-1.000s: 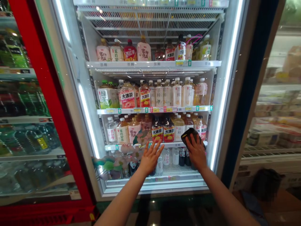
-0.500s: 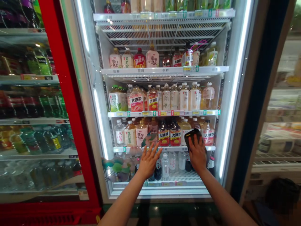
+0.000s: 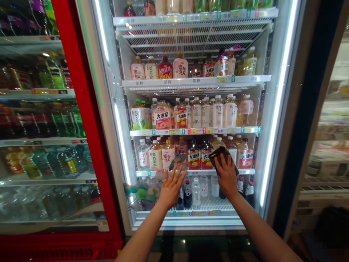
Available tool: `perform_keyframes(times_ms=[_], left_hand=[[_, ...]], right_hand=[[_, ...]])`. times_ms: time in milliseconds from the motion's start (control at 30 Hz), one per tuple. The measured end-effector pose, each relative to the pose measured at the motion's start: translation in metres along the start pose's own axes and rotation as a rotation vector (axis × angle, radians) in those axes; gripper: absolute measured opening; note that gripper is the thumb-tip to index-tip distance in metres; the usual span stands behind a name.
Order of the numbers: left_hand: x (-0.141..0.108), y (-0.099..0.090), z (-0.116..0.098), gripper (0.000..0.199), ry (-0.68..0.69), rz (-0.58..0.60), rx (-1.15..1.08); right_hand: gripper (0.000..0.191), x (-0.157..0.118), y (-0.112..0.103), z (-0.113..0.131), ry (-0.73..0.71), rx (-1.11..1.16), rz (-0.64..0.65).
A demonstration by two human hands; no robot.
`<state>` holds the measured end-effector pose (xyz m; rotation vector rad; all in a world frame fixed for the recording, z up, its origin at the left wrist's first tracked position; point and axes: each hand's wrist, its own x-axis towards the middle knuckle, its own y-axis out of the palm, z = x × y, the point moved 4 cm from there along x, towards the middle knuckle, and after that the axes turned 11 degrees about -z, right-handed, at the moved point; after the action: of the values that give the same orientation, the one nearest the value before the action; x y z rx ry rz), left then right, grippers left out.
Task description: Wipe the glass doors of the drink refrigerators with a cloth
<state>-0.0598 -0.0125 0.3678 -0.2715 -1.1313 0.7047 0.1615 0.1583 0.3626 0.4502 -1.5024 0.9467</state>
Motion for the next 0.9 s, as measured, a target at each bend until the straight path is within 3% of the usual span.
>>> perform_keyframes(times_ms=[67,167,267,333,433,533,600,667,767,833,900], left_hand=[[-0.002,0.000,0.004,0.076,-0.016,-0.017,0.008],[-0.004,0.001,0.006,0.075,-0.041,-0.030,0.004],[-0.006,0.004,0.006,0.076,-0.053,-0.029,-0.015],[-0.007,0.004,0.006,0.077,-0.052,-0.027,-0.026],[-0.008,0.003,0.006,0.077,-0.053,-0.016,-0.032],[-0.011,-0.001,0.009,0.083,-0.068,0.026,-0.025],[-0.014,-0.004,0.012,0.090,-0.077,0.054,-0.016],[-0.019,-0.007,0.016,0.095,-0.084,0.064,-0.008],[-0.027,-0.011,0.025,0.097,-0.089,0.054,0.002],[-0.033,-0.012,0.031,0.097,-0.094,0.044,0.013],[-0.039,-0.013,0.037,0.097,-0.104,0.034,0.028]], right_hand=[[0.097,0.008,0.007,0.026,0.009,-0.002,-0.020],[0.095,-0.012,0.016,0.054,-0.141,0.019,0.025],[0.091,-0.047,0.014,0.048,-0.298,0.037,0.097],[0.089,-0.054,0.009,0.032,-0.280,0.013,0.098],[0.090,-0.033,0.007,0.027,-0.142,-0.032,0.036],[0.091,-0.010,0.015,0.053,-0.044,-0.045,-0.015],[0.089,-0.011,0.021,0.074,-0.094,-0.036,-0.001],[0.085,-0.025,0.024,0.084,-0.234,-0.011,0.050],[0.078,-0.046,0.020,0.076,-0.416,0.028,0.112],[0.076,-0.043,0.017,0.066,-0.415,0.023,0.114],[0.076,-0.026,0.017,0.067,-0.327,-0.007,0.089]])
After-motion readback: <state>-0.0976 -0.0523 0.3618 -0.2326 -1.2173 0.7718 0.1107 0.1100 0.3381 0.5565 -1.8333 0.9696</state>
